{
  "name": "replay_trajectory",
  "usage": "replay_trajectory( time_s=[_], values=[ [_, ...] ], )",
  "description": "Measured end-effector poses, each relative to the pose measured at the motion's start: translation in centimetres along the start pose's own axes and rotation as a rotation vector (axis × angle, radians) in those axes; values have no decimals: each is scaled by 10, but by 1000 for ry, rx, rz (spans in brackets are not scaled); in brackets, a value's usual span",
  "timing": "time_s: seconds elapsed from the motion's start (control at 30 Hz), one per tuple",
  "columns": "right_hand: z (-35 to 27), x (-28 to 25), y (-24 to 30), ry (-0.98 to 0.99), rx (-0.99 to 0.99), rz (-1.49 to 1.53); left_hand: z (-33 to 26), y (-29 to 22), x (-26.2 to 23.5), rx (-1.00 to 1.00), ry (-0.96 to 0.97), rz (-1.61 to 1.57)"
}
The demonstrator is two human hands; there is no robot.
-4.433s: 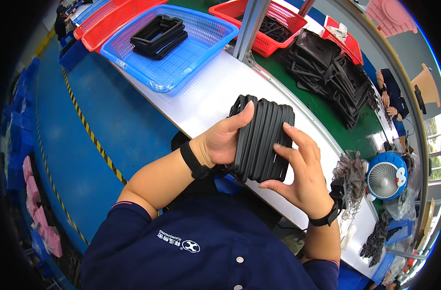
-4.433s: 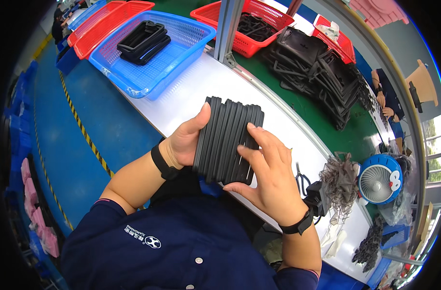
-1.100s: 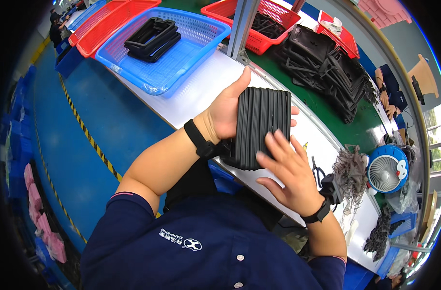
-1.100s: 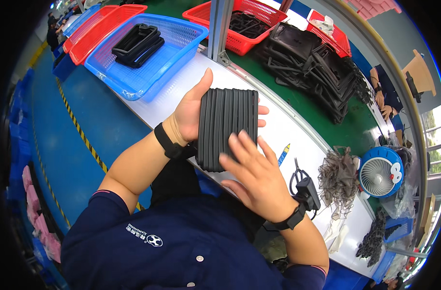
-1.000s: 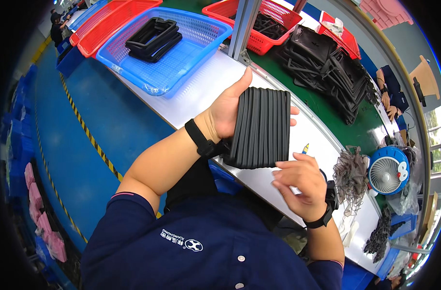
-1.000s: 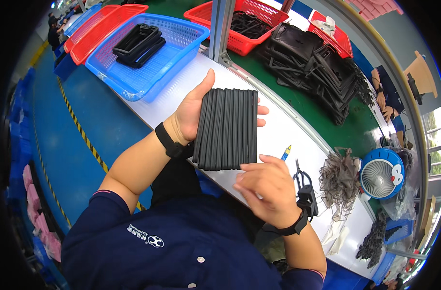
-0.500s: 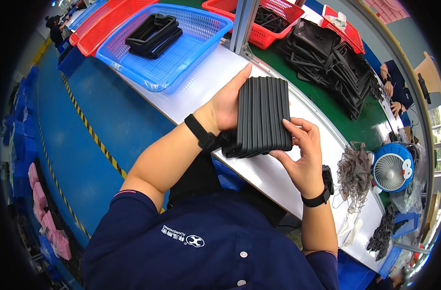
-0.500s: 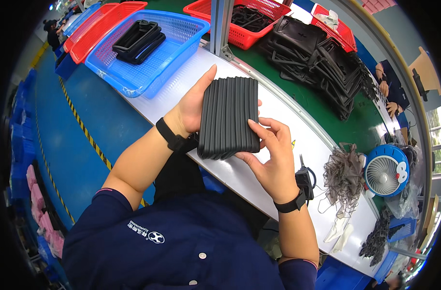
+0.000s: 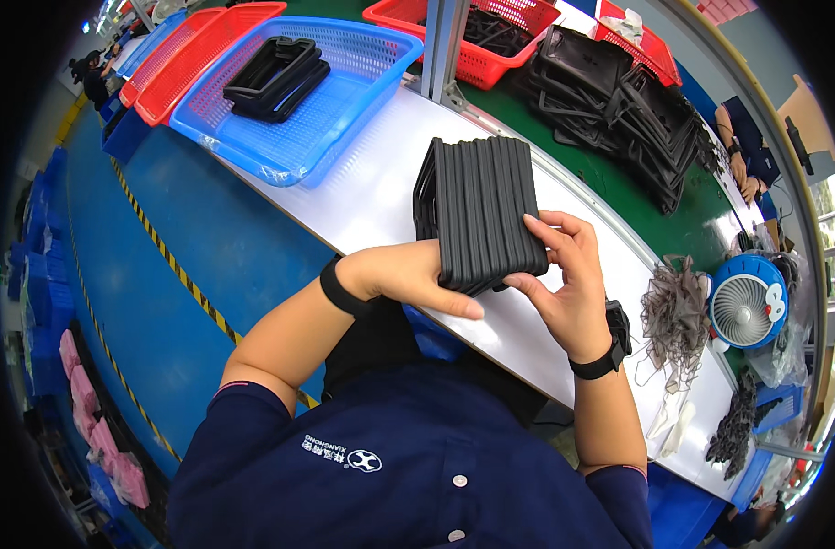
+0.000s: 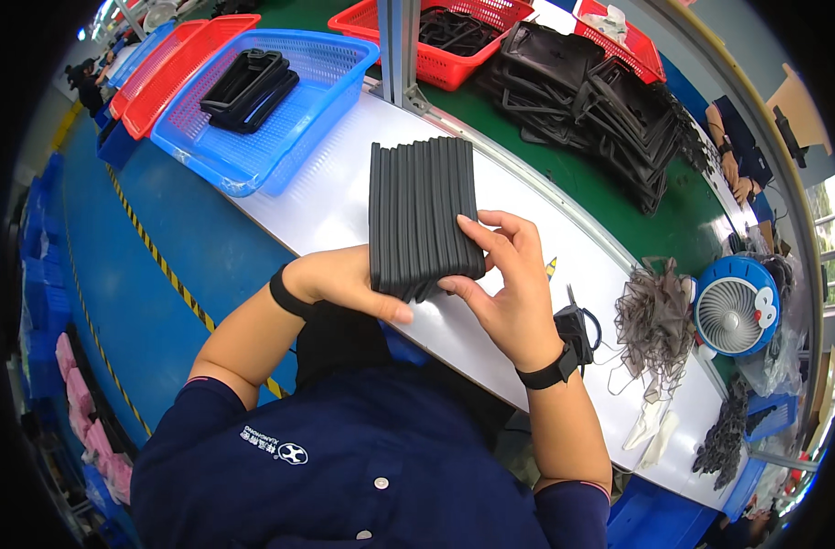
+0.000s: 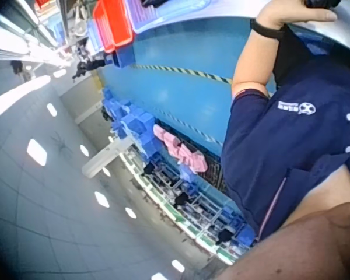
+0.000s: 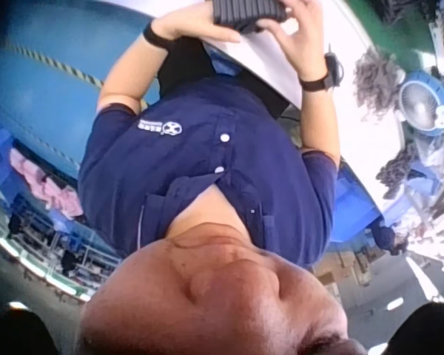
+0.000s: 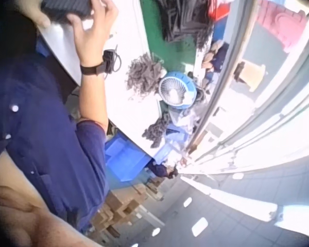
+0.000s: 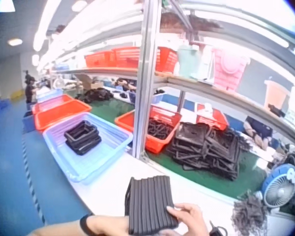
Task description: Assembling plastic frames by inserting rubber gaskets and stacking the finished products.
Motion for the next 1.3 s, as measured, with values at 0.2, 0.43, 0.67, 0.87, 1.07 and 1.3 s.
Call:
replay_trajectory(
  time_s=[0.2, 0.43, 0.67, 0.87, 1.07, 1.3],
  values=[
    [9, -5, 10, 48, -166, -341, 15, 10, -5, -204, -3, -212],
    [7, 1, 30, 43, -330, -245, 18, 32, 0, -322, 0, -263],
    [-3, 11, 22, -12, -402, -219, 13, 10, 4, -265, 3, -282],
    [-8, 12, 19, -60, -451, -195, 12, 27, 6, -349, -22, -272],
    [-12, 13, 18, -35, -489, -223, 12, 21, 5, -311, -47, -281],
    [-8, 8, 20, 13, -137, -44, 12, 38, 6, -347, -46, -216]
  ],
)
Point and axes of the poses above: each hand's wrist, its own z-axis towards the middle knuckle, its own x-axis out of the palm, y = z × x, the point moved 5 cm from there along z, towards the middle knuckle, and after that the axes turned 13 degrees about -y, right-handed, at the moved point
